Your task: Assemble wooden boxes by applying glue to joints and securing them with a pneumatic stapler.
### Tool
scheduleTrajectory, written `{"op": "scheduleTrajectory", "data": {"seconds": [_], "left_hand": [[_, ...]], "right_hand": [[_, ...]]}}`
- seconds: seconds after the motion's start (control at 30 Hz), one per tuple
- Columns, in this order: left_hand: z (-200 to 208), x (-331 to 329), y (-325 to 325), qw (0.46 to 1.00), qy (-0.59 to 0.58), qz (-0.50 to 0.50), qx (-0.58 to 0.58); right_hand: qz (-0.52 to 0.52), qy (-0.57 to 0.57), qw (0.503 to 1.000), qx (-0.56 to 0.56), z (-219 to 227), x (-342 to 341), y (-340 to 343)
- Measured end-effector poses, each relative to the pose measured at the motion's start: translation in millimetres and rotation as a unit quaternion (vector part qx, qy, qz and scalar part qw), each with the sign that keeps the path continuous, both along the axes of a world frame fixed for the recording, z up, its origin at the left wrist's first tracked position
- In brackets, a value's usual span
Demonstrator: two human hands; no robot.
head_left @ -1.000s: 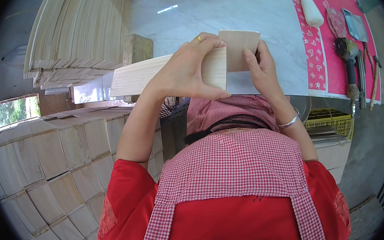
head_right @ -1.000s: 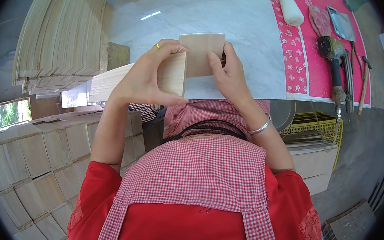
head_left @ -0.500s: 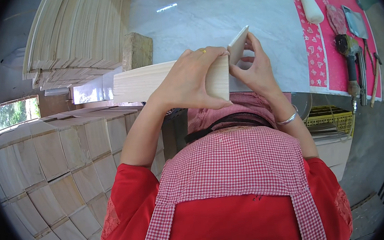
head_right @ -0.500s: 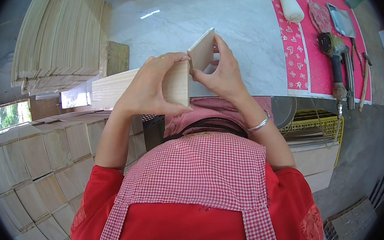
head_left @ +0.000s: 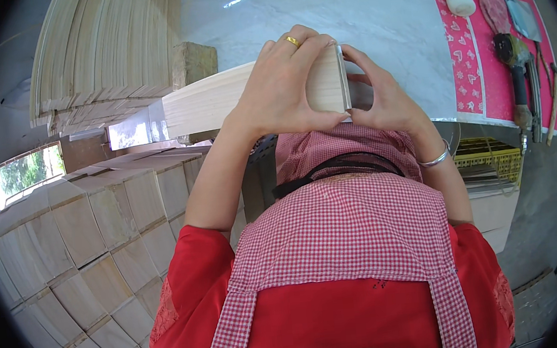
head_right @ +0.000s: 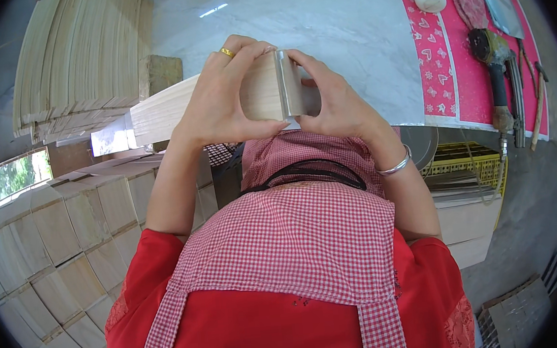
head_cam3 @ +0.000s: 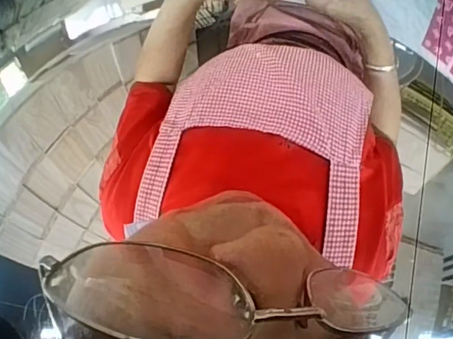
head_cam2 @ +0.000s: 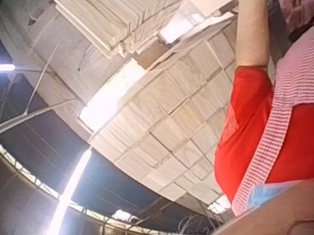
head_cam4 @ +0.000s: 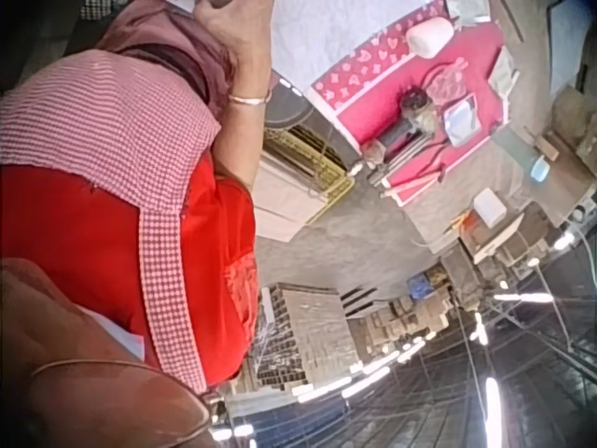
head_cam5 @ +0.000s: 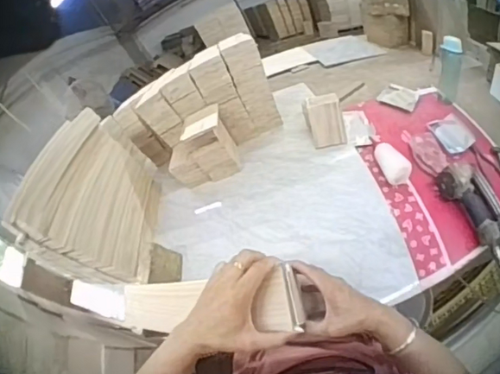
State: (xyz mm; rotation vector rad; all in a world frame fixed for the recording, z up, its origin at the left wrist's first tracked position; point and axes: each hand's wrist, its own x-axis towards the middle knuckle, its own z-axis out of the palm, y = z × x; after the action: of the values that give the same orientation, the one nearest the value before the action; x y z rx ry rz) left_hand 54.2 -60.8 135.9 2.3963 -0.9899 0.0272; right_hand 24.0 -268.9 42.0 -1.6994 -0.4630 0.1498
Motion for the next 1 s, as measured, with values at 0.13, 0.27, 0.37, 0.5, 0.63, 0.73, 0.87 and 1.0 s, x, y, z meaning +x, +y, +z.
{"op": "scheduleTrajectory", "data": {"seconds": [0.13,0.27,0.37,0.5,0.63,0.73,0.87,1.0], "left_hand": [[1.1,1.9,-1.1,1.0,0.009,0.015,0.012],[0.5,3.0,-3.9,1.0,0.013,0.016,0.022],[-1.3,3.0,-5.2,0.999,0.021,0.018,0.02],[-2.5,3.1,-5.2,0.999,0.025,0.02,0.024],[-2.6,3.2,-4.9,0.999,0.029,0.021,0.03],[-2.5,3.0,-4.9,0.999,0.029,0.02,0.03],[-2.2,3.3,-4.5,0.999,0.03,0.018,0.031],[-2.6,3.9,-3.9,0.999,0.031,0.014,0.031]], "right_hand": [[0.02,0.026,0.999,-0.01,0.9,0.9,-3.2],[0.019,0.022,1.0,-0.01,0.2,1.2,-2.9],[0.001,0.002,1.0,-0.006,-1.3,0.9,-1.5],[0.007,-0.001,1.0,-0.01,-1.6,1.1,-1.4],[0.015,0.018,1.0,-0.017,-0.1,1.1,-3.0],[0.015,0.015,1.0,-0.016,0.4,1.3,-2.5],[0.015,0.014,1.0,-0.018,0.4,1.7,-2.3],[0.015,0.011,1.0,-0.024,0.0,1.7,-2.7]]}}
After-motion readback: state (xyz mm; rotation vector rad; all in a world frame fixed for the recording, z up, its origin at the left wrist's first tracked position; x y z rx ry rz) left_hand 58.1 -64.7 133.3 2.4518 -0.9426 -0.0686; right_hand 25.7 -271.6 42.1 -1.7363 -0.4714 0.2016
